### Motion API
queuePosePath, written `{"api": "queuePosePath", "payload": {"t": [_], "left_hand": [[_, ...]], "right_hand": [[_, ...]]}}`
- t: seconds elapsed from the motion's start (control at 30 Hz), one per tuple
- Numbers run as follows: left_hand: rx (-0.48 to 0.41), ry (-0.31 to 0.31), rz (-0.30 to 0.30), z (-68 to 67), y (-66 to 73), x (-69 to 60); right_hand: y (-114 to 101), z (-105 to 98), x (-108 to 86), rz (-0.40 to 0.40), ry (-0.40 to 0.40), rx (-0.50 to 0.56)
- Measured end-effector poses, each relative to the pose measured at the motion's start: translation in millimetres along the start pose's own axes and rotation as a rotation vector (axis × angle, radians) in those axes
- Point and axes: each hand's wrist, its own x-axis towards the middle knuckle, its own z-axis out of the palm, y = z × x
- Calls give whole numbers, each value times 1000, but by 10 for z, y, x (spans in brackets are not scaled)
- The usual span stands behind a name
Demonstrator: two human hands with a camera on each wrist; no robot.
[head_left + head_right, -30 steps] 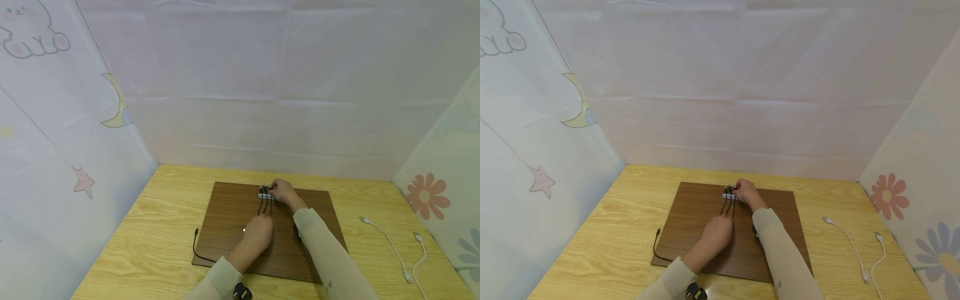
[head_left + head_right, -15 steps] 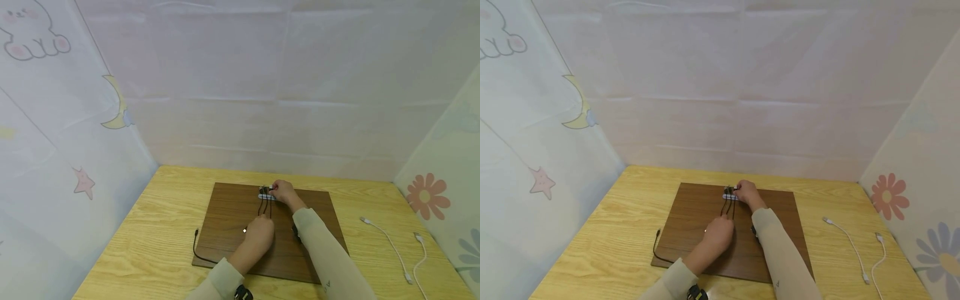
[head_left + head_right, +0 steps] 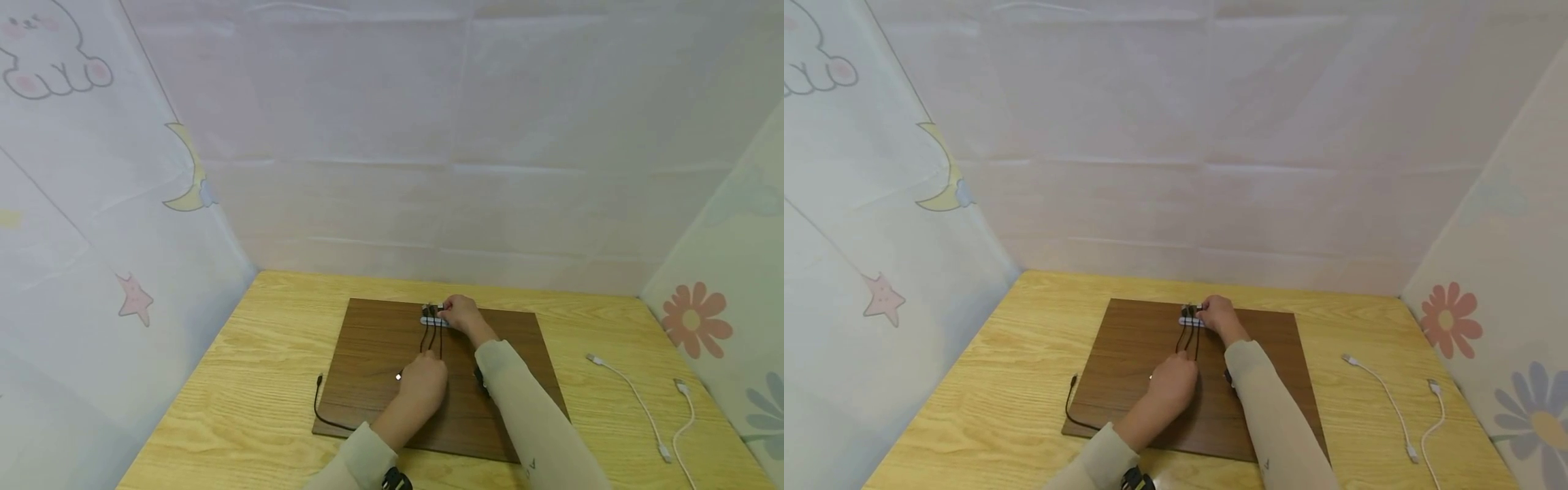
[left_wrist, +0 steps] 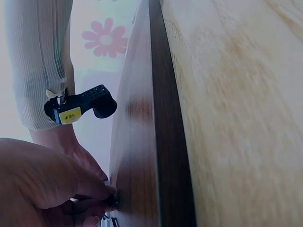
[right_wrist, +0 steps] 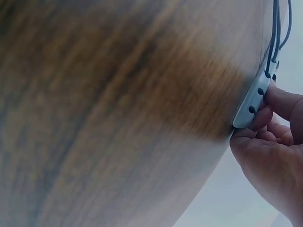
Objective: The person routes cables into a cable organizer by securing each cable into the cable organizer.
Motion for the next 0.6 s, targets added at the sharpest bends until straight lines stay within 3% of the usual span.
{"api": "queuePosePath", "payload": {"t": [0.6], "left_hand": [[16,62,7,27,19,-36]], "right_hand": [[-41,35,-4,41,18,-7]]}}
